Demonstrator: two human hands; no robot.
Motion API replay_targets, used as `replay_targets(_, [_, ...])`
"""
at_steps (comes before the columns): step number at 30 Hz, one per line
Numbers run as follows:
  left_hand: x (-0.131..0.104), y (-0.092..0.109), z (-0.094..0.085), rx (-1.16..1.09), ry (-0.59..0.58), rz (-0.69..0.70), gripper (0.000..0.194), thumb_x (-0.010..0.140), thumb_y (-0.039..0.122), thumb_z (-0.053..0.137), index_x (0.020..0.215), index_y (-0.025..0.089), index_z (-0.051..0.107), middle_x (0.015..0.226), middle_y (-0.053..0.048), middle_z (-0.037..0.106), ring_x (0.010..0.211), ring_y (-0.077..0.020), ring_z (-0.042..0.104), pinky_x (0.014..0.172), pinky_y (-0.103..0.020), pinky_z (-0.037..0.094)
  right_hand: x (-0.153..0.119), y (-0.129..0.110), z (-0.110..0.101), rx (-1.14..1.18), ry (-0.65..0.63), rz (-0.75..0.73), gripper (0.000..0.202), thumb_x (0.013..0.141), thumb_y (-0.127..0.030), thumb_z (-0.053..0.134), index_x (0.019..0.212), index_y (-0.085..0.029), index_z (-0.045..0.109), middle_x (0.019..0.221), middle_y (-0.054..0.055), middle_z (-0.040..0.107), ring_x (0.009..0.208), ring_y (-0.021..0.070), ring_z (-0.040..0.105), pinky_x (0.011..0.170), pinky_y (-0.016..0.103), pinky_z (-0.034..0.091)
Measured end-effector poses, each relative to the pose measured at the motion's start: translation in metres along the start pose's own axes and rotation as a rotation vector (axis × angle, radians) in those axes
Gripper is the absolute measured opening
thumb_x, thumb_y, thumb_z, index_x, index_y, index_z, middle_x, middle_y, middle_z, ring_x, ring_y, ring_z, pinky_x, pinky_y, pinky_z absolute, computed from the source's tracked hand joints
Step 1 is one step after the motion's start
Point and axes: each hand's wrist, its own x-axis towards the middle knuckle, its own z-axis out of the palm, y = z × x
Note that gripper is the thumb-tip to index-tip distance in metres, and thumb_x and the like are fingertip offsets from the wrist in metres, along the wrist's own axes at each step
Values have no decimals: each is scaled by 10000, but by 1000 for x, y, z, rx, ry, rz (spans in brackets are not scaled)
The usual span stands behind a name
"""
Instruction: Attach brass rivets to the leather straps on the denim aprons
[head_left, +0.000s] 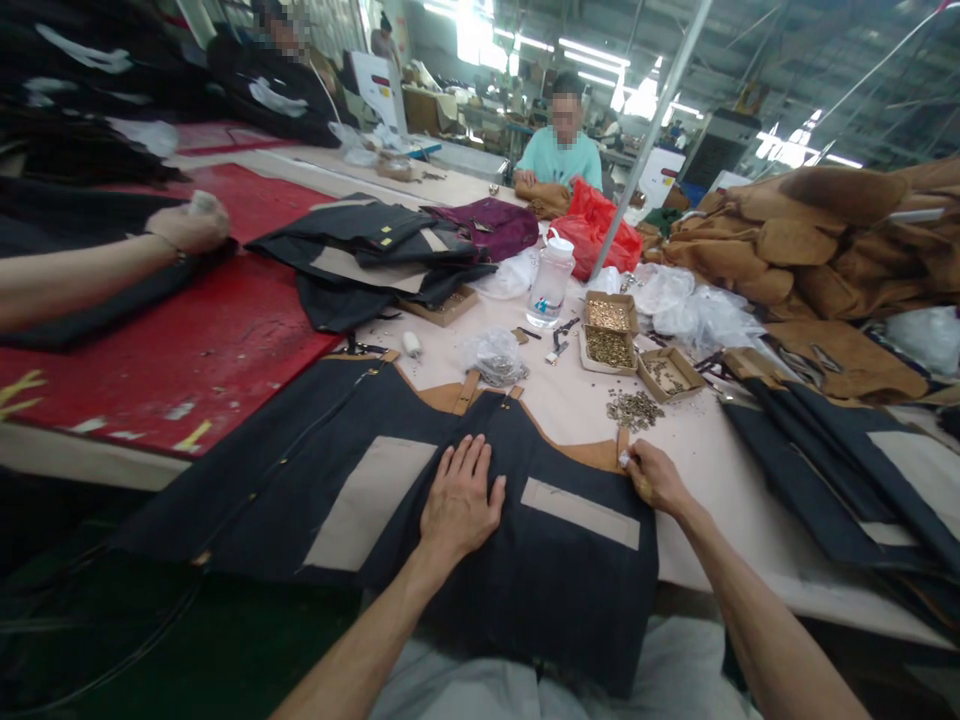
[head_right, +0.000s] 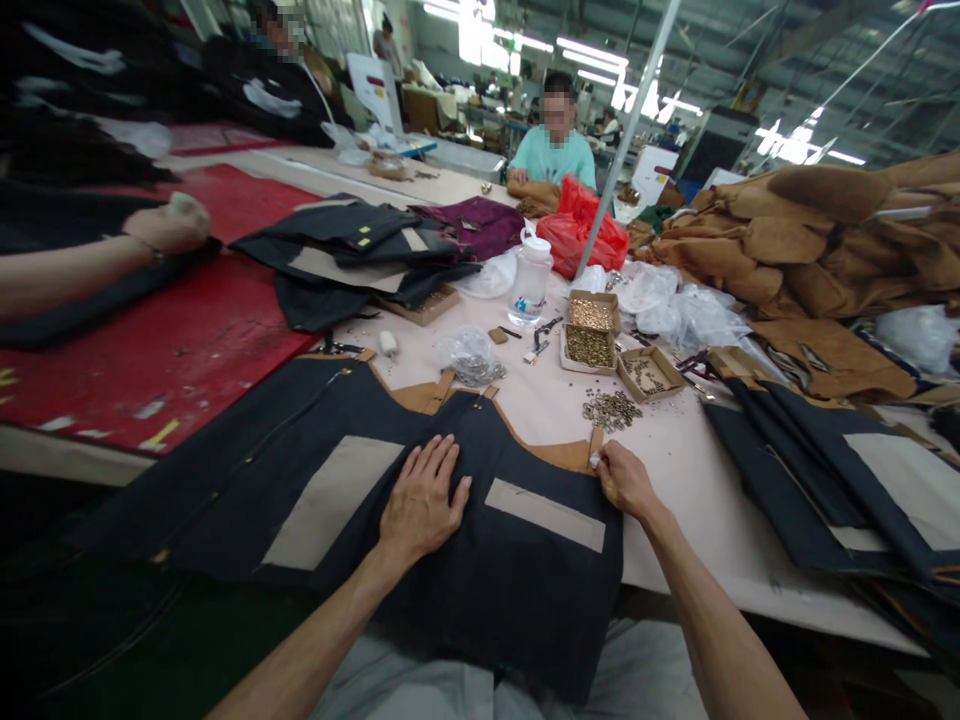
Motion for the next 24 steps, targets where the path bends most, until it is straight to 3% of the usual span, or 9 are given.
replay_targets(6, [-1,1,0,-15,7,-13,567,1030,394,460,1493,76,535,1637,-167,414,1549,-316,342,1319,-529,216,8,5,0,119,-19,113,154,846,-369,605,833,-217,625,746,29,652,672,190,561,641,291,385])
replay_targets(11, [1,1,2,-1,0,-6,570,1027,395,463,1499,82,529,1636,-161,419,1552,-321,335,1310,-539,229,28,12,-5,297,-101,262,248,718,-416,701,664,-187,620,634,16,628,599,165,559,560,263,398])
replay_targets(16, [1,0,2,-3,-2,-8,569,1026,394,466,1503,90,525,1636,-158,418,1555,-314,332,1311,-538,231,43,12,-13,468,-200,401,233,608,-375,729,645,-174,615,573,20,605,497,150,533,461,251,390])
replay_targets(24, [2,-1,4,-73,-4,-19,573,1028,389,458,1516,94,511,1650,-150,397,1569,-315,307,1322,-542,215,52,-1,-31,520,-356,442,328,594,-410,823,650,-183,593,529,10,581,478,145,541,427,224,357])
